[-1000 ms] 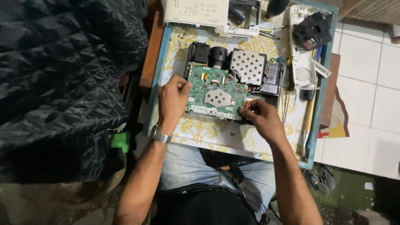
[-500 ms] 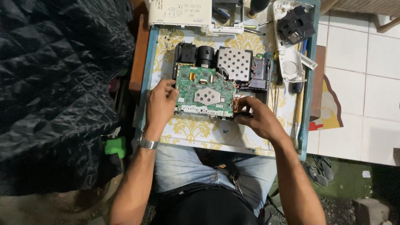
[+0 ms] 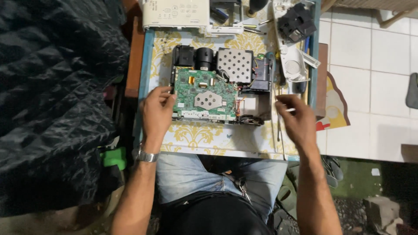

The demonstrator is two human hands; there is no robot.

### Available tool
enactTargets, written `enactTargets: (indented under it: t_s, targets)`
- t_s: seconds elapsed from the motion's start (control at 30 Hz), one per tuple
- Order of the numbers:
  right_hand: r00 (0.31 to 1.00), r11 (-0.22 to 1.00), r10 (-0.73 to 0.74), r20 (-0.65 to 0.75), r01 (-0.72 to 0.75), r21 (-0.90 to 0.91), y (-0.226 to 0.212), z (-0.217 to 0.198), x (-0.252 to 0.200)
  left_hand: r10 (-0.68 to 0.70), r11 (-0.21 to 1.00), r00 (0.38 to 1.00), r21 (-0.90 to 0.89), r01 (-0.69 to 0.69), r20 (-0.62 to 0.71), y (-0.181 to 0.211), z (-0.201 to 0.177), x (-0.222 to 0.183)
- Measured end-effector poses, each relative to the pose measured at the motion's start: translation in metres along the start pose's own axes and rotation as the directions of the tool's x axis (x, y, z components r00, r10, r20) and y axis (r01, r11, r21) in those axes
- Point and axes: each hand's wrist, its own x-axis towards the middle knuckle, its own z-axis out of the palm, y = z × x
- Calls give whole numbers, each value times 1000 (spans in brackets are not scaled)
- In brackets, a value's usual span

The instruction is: Removing screws from a motherboard inside an Epson projector using a manual screwdriver.

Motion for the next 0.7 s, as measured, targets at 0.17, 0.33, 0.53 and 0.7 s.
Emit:
enactTargets:
  t_s: [0.17, 0.33, 0.53, 0.7]
  targets:
    - [989, 964, 78, -126, -107, -242, 97, -4, 14, 35, 999, 998, 19, -35, -50, -4, 0, -2]
    - [990, 909, 128, -66, -144, -390, 89, 16, 3, 36, 998, 999, 49, -34, -29, -7, 7, -2]
    - [980, 975, 90, -180, -123, -186, 84, 26, -12, -11, 1000, 1000, 18, 11, -16, -2, 1, -2]
    - [940, 987, 4, -342, 50, 151, 55, 21, -40, 82, 997, 996, 4, -82, -41, -12, 3, -3]
